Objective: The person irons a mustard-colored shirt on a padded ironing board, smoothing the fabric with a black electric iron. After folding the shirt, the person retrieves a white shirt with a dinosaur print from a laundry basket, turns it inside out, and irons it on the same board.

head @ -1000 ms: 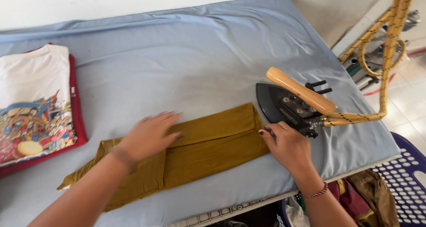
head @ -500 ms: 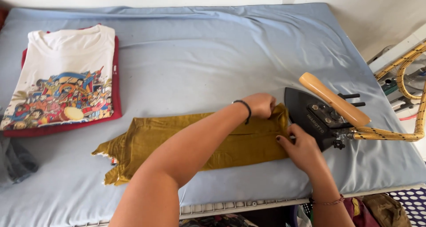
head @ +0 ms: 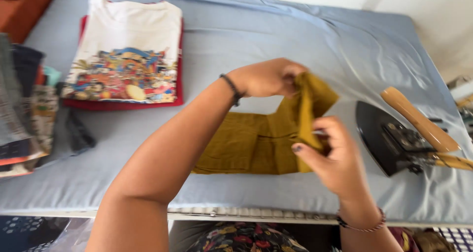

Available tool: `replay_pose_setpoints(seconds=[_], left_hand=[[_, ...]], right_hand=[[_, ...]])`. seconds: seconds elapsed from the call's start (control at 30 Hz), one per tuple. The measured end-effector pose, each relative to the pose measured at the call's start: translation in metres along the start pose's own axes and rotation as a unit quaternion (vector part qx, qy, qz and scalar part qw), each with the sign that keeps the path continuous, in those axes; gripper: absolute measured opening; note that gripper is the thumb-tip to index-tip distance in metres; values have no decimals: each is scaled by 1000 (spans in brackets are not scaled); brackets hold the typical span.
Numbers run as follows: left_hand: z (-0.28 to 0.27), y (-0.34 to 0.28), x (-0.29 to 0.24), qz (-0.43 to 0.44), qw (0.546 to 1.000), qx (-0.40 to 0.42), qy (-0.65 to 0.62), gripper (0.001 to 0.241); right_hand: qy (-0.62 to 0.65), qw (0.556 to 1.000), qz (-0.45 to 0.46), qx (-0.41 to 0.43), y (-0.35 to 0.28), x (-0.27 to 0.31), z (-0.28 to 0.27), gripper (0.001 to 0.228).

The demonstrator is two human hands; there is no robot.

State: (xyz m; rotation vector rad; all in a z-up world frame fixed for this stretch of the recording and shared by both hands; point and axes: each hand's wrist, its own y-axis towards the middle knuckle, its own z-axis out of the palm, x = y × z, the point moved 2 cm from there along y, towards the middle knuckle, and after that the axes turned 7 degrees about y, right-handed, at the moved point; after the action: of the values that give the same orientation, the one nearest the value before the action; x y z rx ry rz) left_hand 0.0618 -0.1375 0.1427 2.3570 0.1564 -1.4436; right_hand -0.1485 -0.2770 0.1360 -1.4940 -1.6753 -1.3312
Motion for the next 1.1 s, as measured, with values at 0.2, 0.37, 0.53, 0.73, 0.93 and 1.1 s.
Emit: replay_pose_setpoints(seconds=[0.2, 0.37, 0.53, 0.73, 0.93, 1.1], left_hand=[[-36, -112, 42, -63, 991, -113, 25, 46], [-32, -194, 76, -243, 946, -156, -145, 45], [-25, -212, 84, -367, 884, -230, -177, 52], [-16, -201, 86, -314, 924, -202, 86, 93], [-14, -198, 101, -333, 914, -199, 117, 111], [-10, -161, 109, -247, 937, -213, 123, 113]], right_hand=[[-21, 990, -73, 121, 30, 31, 110, 33], [-50, 973, -92, 207, 35, 33, 179, 34], [-90, 949, -179, 245, 20, 15, 175, 35], [-275, 957, -93, 18, 67, -43, 89, 29], [-273, 958, -3, 87, 58, -91, 79, 37], [-189, 972, 111, 84, 51, -109, 40, 36]])
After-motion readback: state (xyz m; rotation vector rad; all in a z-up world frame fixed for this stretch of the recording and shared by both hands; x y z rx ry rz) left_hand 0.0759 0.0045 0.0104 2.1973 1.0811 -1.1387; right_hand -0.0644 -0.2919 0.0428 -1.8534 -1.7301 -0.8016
